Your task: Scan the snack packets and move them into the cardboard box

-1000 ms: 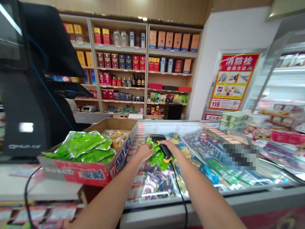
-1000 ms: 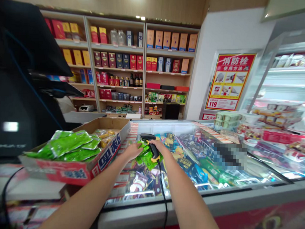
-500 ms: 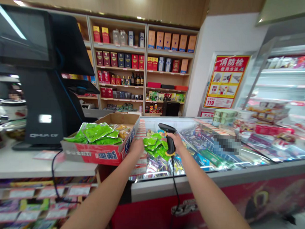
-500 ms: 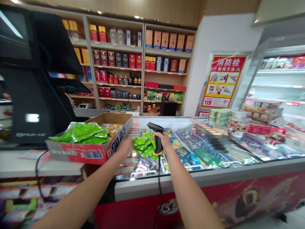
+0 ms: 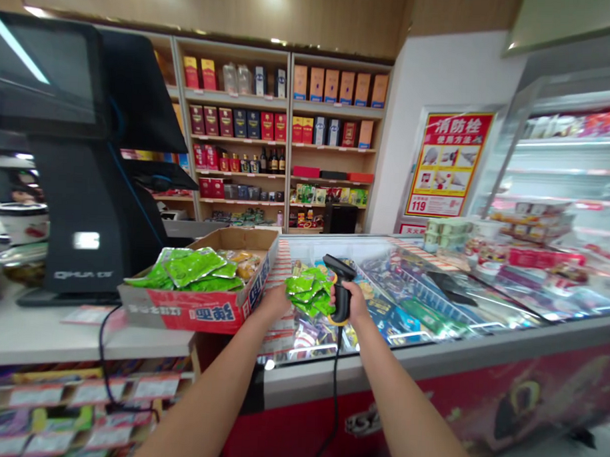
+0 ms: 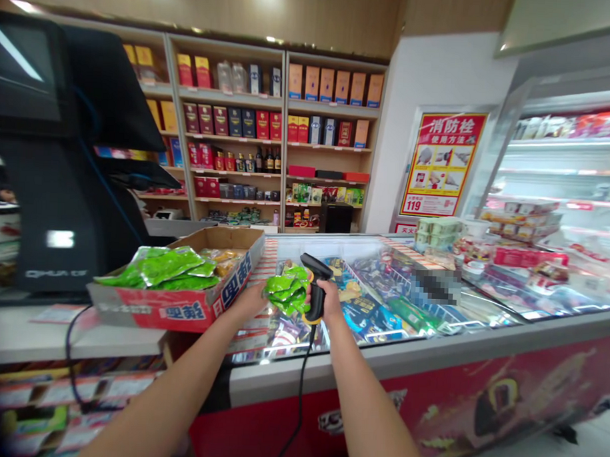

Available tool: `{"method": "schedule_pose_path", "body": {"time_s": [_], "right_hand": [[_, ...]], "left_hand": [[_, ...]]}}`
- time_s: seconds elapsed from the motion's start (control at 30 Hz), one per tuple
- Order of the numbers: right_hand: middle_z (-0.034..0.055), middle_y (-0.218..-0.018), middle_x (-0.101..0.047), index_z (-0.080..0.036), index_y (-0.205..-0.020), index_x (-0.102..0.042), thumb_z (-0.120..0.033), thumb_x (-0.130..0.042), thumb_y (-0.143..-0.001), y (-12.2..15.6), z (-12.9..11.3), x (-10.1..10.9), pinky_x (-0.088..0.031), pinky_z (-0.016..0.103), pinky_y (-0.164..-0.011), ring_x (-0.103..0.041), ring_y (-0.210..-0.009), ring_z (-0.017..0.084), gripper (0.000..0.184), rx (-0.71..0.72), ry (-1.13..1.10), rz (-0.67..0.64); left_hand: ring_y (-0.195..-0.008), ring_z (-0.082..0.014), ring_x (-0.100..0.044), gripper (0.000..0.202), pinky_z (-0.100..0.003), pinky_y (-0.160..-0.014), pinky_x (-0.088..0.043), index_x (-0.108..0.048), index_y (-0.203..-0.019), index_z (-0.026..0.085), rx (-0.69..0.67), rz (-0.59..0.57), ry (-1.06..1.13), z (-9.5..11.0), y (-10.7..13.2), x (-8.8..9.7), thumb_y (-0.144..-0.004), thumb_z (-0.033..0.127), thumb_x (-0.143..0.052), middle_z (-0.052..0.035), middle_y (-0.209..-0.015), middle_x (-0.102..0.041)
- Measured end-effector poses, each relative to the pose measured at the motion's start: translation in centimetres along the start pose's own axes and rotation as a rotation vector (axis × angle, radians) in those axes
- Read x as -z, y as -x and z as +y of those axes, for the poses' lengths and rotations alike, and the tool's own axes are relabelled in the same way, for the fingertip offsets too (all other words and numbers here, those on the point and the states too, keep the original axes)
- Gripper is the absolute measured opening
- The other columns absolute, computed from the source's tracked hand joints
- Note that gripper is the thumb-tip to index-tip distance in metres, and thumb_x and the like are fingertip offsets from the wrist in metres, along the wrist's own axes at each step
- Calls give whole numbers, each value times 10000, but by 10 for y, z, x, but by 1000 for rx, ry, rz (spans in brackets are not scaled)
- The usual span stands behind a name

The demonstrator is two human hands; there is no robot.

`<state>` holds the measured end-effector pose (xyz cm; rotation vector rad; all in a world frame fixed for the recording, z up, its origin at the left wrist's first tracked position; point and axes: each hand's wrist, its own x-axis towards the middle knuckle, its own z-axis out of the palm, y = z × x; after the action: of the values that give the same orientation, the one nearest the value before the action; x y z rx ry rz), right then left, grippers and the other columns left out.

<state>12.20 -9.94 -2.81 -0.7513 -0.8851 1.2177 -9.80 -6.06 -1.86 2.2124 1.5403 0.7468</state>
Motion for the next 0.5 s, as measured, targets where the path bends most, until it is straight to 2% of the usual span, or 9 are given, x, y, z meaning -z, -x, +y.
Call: {"method": "schedule_pose_path", "body": {"time_s": [0.13,0.2,0.27,0.4,0.5], "right_hand": [[5,-557,-618,-188,-782,-577,-355,-621,-671,5,-1,-3,-463,258,-386,-538,-412,140,205,34,4,8],[4,-559,-618,-184,-800,-583,-356,-628,-672,8,-3,-4,-468,257,-384,-543,-418,141,219,37,4,3],[7,-571,-624,-178,-825,-588,-366,-637,-681,10,-5,-4,-469,250,-383,-548,-424,137,241,37,7,-4],[19,-599,-650,-170,-852,-593,-391,-649,-693,11,-6,-5,-453,242,-365,-547,-413,132,278,35,15,-21],[20,-578,-650,-170,-848,-588,-394,-662,-681,11,-5,-6,-454,248,-363,-545,-401,138,289,34,36,-34]], "left_hand": [[-981,-256,-649,417,-334,-866,-494,-655,-1054,158,14,150,19,-5,-2,0,-645,107,-723,-108,-1014,-714],[-843,-232,-661,392,-322,-767,-517,-655,-1006,154,65,225,133,-6,-3,-1,-627,144,-757,-73,-870,-706],[-680,-187,-639,317,-291,-637,-515,-655,-935,150,131,253,322,-6,-6,-3,-637,180,-760,-28,-738,-667],[-502,-128,-573,228,-250,-498,-479,-640,-777,137,207,164,706,-10,-11,-10,-610,213,-776,17,-604,-610],[-486,-131,-570,248,-249,-494,-482,-622,-636,141,190,51,769,-16,-10,-16,-526,229,-827,26,-511,-578]]}}
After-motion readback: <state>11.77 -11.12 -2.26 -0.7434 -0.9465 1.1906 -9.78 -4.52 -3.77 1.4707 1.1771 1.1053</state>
